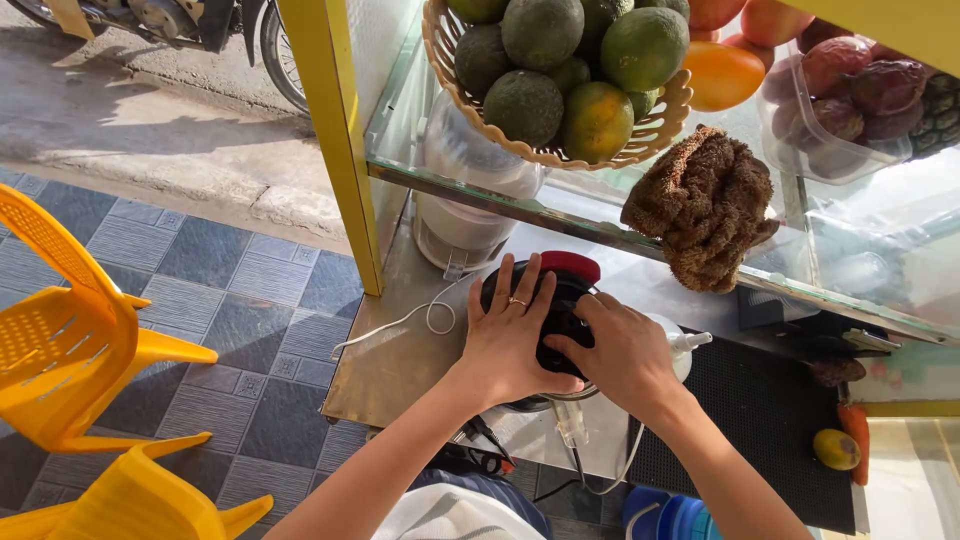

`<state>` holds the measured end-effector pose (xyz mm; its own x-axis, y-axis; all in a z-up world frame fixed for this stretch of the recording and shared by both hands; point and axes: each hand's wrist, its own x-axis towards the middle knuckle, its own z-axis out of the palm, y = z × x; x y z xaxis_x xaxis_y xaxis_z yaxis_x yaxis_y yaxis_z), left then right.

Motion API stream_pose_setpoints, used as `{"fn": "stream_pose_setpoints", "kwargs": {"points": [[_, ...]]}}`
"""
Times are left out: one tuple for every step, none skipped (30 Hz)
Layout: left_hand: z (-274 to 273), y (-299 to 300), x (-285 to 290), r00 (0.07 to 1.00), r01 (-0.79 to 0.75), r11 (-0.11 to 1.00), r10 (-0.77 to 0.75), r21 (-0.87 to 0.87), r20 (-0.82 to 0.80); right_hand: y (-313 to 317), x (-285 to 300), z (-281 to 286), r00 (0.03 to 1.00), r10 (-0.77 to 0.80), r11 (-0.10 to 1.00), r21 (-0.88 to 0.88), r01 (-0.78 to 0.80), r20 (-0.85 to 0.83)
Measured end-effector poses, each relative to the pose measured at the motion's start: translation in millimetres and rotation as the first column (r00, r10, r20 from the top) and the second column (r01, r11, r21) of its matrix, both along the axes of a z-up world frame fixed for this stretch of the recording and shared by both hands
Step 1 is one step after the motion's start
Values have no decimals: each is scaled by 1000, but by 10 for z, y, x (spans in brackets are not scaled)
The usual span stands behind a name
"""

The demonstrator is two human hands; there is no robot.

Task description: The person attaches the lid and parts to a juicer on the counter, places a cutting board on the work surface, arranges utensils such as scissors, a strainer and a peeler on the board, and carries a basket holding the board and utensils.

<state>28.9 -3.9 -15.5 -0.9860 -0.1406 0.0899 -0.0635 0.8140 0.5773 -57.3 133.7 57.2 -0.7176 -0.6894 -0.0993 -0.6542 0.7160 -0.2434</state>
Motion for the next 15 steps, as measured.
{"fn": "stream_pose_setpoints", "kwargs": {"points": [[1, 19, -8, 1000, -4, 1000, 4, 2, 0, 3, -15, -26, 1000, 4, 1000, 2, -4, 0], [4, 36, -14, 1000, -21, 1000, 21, 11, 10, 4, -28, -51, 1000, 21, 1000, 3, -21, -2], [7, 46, -12, 999, -40, 999, 40, 19, 22, -3, -37, -78, 999, 41, 999, 3, -41, -2], [12, 56, -11, 999, -46, 999, 46, 20, 24, -10, -33, -81, 999, 47, 999, 5, -47, 1], [17, 62, -7, 998, -54, 998, 53, 30, 33, -21, -27, -86, 999, 35, 999, 29, -36, 17], [22, 65, -4, 997, -63, 997, 61, 40, 43, -34, -20, -92, 999, 23, 998, 54, -25, 32], [21, 60, 2, 997, -67, 997, 65, 40, 48, -32, -13, -128, 999, 27, 998, 55, -29, 36], [18, 54, 8, 997, -69, 997, 67, 42, 50, -31, -6, -166, 998, 48, 998, 30, -49, 33], [15, 51, 4, 996, -71, 996, 69, 45, 49, -26, -7, -203, 997, 68, 998, 7, -68, 27], [6, 37, 7, 996, -74, 996, 72, 47, 52, -34, -12, -201, 997, 71, 997, 9, -71, 30], [-3, 28, 16, 996, -76, 996, 74, 53, 41, -37, -10, -199, 997, 66, 997, 29, -67, 36], [-11, 18, 26, 997, -78, 995, 76, 60, 30, -40, -7, -196, 997, 61, 997, 50, -63, 42], [-17, 11, 28, 996, -80, 995, 78, 62, 33, -44, -23, -105, 997, 63, 997, 53, -65, 45], [-21, 3, 32, 996, -74, 996, 71, 58, 51, -48, -37, -12, 993, 45, 992, 112, -57, 105], [-23, -20, 30, 996, -69, 996, 65, 50, 66, -67, -57, 80, 987, 24, 984, 169, -51, 161]]}}
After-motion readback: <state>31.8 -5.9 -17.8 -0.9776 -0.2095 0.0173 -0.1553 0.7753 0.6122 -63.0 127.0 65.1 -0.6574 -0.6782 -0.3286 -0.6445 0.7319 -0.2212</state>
